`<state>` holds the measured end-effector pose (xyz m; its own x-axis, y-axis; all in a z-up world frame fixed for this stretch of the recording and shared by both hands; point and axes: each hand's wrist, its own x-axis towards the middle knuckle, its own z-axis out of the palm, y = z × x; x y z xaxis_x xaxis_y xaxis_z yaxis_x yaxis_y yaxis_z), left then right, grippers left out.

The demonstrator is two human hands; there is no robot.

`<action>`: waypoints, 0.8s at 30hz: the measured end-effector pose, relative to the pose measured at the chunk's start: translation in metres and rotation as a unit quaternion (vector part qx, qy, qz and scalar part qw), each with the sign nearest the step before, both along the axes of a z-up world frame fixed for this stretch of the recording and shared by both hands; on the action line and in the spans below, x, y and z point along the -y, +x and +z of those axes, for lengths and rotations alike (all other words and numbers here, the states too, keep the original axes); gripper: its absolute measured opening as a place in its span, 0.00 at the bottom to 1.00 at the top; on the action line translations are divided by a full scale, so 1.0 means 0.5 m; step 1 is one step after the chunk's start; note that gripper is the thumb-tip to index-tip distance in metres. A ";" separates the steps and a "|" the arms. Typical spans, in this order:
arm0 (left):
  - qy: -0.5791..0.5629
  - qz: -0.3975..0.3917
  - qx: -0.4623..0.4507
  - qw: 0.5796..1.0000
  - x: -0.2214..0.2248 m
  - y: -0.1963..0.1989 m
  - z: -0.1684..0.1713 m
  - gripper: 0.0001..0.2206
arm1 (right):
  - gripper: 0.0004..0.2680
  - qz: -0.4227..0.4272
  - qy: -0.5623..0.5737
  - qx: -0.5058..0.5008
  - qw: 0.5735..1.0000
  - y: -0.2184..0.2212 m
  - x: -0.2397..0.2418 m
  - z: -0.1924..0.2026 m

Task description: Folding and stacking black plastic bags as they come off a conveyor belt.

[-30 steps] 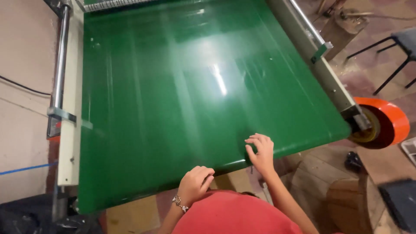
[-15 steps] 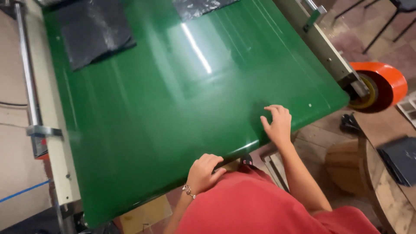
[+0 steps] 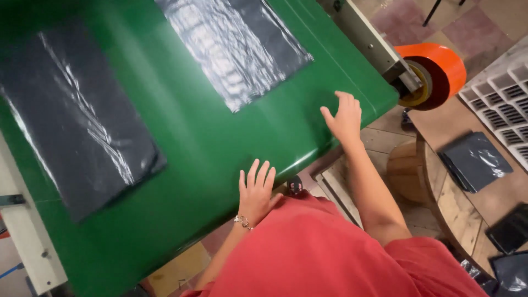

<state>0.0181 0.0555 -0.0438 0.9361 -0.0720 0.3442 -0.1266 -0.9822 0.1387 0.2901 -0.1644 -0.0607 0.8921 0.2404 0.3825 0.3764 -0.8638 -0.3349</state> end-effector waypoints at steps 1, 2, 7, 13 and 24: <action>0.000 -0.002 0.000 1.000 0.010 0.012 -0.007 0.38 | 0.21 -0.002 0.000 0.000 1.000 0.024 0.006 -0.011; 0.021 0.005 0.016 1.000 0.020 0.023 -0.015 0.39 | 0.22 -0.014 0.006 -0.004 1.000 0.049 0.012 -0.022; 0.056 0.025 0.029 0.998 0.062 0.058 -0.041 0.45 | 0.27 -0.066 -0.041 -0.040 0.996 0.080 0.039 -0.039; 0.052 0.046 0.047 0.997 0.085 0.080 -0.091 0.35 | 0.27 -0.127 -0.066 -0.235 0.961 0.050 0.102 -0.038; 0.054 0.048 0.160 0.984 0.062 0.147 -0.093 0.10 | 0.18 0.041 0.444 -0.266 0.855 0.053 0.108 0.032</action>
<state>0.0915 0.0245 -0.0905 0.7857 -0.0403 0.6173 -0.0516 -0.9987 0.0005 0.3167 -0.2186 -0.0447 0.9906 0.1366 -0.0077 0.0143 -0.1590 -0.9872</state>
